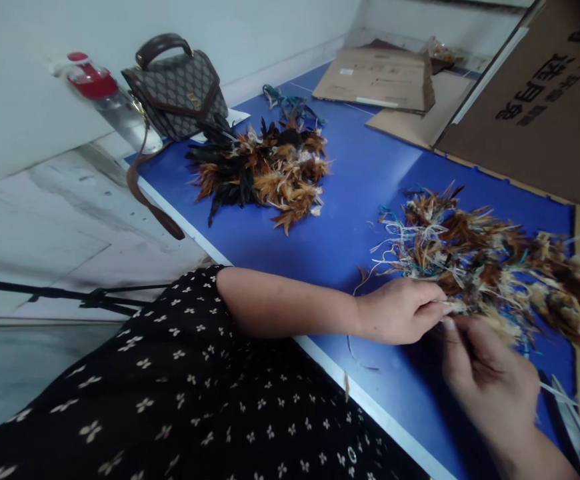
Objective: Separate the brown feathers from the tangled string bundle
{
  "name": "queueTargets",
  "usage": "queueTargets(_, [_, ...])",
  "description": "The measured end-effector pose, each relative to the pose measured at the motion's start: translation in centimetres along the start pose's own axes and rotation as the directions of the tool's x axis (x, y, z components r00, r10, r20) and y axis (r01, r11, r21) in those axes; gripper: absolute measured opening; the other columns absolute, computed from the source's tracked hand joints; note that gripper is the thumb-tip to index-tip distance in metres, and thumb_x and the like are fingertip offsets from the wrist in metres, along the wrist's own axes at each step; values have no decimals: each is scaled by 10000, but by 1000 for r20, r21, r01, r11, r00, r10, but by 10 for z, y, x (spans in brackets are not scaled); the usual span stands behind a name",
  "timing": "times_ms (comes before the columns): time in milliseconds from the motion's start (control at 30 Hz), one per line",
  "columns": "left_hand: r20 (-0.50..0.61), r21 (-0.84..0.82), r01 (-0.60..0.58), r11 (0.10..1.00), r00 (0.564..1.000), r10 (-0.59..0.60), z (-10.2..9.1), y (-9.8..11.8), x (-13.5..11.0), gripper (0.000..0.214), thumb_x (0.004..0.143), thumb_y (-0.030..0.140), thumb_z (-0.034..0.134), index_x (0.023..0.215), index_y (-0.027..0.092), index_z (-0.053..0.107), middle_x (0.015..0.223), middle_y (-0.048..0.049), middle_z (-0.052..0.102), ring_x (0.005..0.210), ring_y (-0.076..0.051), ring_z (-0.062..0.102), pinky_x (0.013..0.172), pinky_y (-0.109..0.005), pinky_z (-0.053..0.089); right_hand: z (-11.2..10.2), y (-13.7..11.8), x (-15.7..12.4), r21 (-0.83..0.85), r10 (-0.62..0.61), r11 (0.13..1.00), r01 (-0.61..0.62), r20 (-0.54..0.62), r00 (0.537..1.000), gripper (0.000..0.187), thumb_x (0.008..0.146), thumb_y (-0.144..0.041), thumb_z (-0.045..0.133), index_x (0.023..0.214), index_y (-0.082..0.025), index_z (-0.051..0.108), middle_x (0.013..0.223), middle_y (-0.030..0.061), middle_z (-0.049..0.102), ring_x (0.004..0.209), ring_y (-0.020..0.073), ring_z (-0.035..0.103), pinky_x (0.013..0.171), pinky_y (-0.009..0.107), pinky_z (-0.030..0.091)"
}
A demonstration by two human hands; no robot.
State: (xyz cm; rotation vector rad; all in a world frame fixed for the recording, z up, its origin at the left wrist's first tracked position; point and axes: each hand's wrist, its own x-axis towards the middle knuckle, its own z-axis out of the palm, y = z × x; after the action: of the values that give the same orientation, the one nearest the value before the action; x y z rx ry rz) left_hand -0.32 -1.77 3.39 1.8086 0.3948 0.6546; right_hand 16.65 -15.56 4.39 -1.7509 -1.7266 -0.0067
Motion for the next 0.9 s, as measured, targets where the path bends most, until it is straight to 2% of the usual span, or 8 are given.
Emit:
queueTargets(167, [-98, -221, 61, 973, 992, -85, 12, -5, 0, 181, 1014, 357, 761, 944, 208, 686, 856, 17, 673, 803, -133, 592, 822, -302, 536, 3, -7, -1, -65, -144, 988, 140, -61, 988, 266, 1166, -352, 676, 953, -221, 767, 637, -34, 646, 476, 94, 565, 503, 250, 422])
queueTargets(267, [-97, -267, 121, 956, 984, -152, 14, 0, 0, 184, 1010, 348, 773, 931, 201, 695, 823, 28, 652, 767, -119, 572, 783, -287, 530, 2, -9, -3, -59, -145, 988, 141, -58, 988, 262, 1167, -330, 671, 951, -219, 769, 652, -21, 664, 492, 104, 579, 519, 261, 425])
queueTargets(367, [-49, -147, 111, 983, 992, -119, 5, 3, 3, 171, 1049, 314, 728, 928, 201, 685, 803, 25, 641, 770, -127, 583, 795, -289, 536, 1, -6, -7, -50, -122, 992, 120, -42, 992, 266, 1172, -352, 664, 962, -227, 769, 669, -13, 669, 514, 118, 592, 537, 272, 434])
queueTargets(467, [71, 107, 51, 993, 996, -59, -9, -1, 7, 191, 1111, 255, 642, 941, 197, 707, 878, -26, 734, 870, -165, 662, 933, -337, 578, -5, 0, -8, -63, -205, 976, 208, 51, 978, 255, 1170, -371, 645, 976, -240, 747, 746, 13, 713, 572, 142, 645, 569, 279, 462])
queueTargets(600, [334, 327, -78, 942, 942, -38, -16, -4, 10, 235, 1029, 109, 657, 817, 212, 655, 965, -88, 782, 946, -214, 709, 975, -376, 595, -22, 5, 5, -59, -313, 943, 327, 174, 934, 189, 1152, -347, 628, 1082, -270, 786, 930, 44, 809, 716, 169, 745, 614, 289, 505])
queueTargets(733, [520, 209, -180, 961, 853, 46, -16, 3, 10, 297, 1069, 159, 672, 786, 239, 635, 912, -80, 761, 920, -217, 712, 948, -359, 610, -29, 14, 22, 116, -176, 981, 155, 209, 962, 296, 1141, -448, 646, 930, -282, 769, 802, 36, 763, 649, 187, 705, 622, 321, 565])
queueTargets(833, [410, 104, -216, 971, 898, 156, -21, 6, 11, 248, 1087, 138, 648, 867, 232, 711, 991, -72, 806, 1017, -201, 741, 1027, -336, 603, -22, 19, 17, 163, -24, 987, -6, 181, 983, 367, 1136, -529, 661, 891, -268, 744, 749, 23, 742, 607, 185, 683, 589, 310, 566])
queueTargets(900, [279, 167, -173, 971, 953, 121, -25, 4, 12, 235, 1090, 141, 637, 888, 221, 727, 964, -62, 805, 971, -193, 739, 981, -336, 595, -16, 19, 7, 162, -21, 987, -5, 159, 987, 313, 1142, -483, 668, 932, -263, 743, 760, 9, 745, 598, 170, 688, 579, 285, 561])
